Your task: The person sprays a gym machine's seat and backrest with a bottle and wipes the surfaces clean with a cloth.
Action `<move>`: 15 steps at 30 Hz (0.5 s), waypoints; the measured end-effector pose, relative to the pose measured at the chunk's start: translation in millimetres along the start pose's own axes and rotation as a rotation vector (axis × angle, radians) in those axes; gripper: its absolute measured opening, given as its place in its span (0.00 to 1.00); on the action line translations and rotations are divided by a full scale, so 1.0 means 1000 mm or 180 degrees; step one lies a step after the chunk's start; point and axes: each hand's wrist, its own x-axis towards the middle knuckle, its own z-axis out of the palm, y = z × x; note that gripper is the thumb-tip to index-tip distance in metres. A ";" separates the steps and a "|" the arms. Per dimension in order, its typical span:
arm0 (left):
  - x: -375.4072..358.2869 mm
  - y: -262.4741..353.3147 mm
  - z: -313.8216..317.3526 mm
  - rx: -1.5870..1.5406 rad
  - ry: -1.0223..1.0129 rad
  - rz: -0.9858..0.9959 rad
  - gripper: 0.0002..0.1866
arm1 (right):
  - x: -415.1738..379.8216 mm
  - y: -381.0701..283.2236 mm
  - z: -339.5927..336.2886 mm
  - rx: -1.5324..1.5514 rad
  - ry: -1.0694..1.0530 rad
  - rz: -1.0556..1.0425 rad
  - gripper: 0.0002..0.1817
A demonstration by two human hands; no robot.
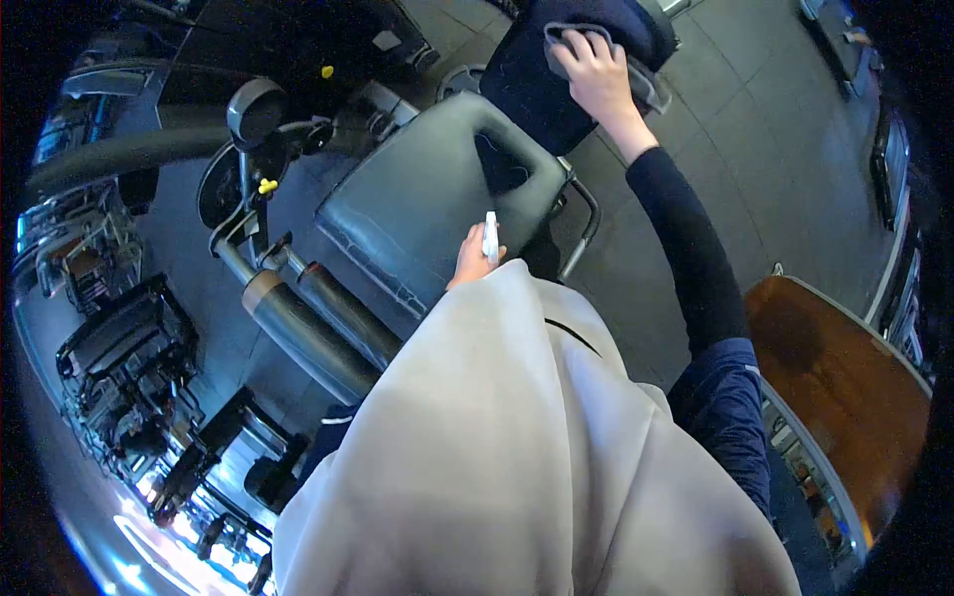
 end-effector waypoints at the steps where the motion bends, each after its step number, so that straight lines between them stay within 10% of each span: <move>1: 0.009 -0.008 0.001 -0.0131 -0.0043 -0.0120 0.26 | -0.013 -0.006 0.005 0.0084 -0.0098 -0.0041 0.18; 8: 0.065 -0.014 -0.021 -0.0748 -0.0450 -0.1111 0.23 | -0.100 -0.024 -0.008 0.1249 -0.0987 0.0656 0.26; 15: 0.100 0.012 -0.048 -0.0155 -0.0150 -0.0885 0.29 | 0.009 0.006 -0.056 0.0449 0.0456 0.0857 0.27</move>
